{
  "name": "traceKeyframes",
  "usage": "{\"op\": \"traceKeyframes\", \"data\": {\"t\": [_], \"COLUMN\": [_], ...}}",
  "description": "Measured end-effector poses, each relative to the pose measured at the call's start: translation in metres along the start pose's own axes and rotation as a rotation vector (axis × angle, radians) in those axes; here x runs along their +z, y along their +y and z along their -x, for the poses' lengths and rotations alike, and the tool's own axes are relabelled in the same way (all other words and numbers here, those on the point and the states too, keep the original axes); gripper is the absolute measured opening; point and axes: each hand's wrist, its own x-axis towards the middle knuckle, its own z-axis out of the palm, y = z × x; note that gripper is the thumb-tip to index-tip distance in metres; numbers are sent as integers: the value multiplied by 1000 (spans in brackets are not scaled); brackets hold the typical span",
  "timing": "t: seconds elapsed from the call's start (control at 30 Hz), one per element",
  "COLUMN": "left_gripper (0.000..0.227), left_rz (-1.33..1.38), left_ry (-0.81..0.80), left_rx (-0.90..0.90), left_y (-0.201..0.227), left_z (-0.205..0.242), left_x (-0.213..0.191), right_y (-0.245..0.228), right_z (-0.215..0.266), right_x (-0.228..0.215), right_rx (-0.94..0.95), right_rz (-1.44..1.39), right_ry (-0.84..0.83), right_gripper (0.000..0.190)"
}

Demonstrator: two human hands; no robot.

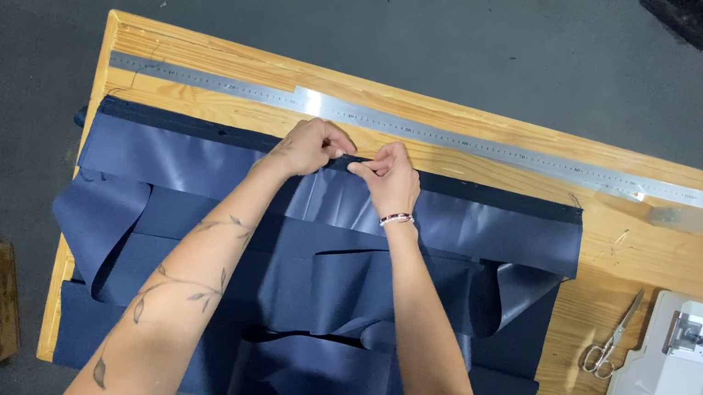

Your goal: The person folds a large piece of dark blue fabric on a wooden table and secures the folded edge with straight pins. They repeatedly align the fabric layers and insert pins along the top edge to hold the fold in place.

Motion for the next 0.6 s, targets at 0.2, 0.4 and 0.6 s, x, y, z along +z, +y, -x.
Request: {"op": "traceKeyframes", "data": {"t": [0.2,0.4,0.6], "left_gripper": [32,68,77], "left_rz": [-584,-622,-635], "left_ry": [647,720,774], "left_rx": [372,306,269], "left_y": [-49,-94,-115], "left_z": [68,105,108], "left_x": [29,24,7], "right_y": [46,41,35], "right_z": [17,37,40], "right_x": [50,60,71], "right_rx": [-701,-744,-616], "right_rz": [465,678,747], "right_ry": [264,196,176], "right_gripper": [28,60,64]}}
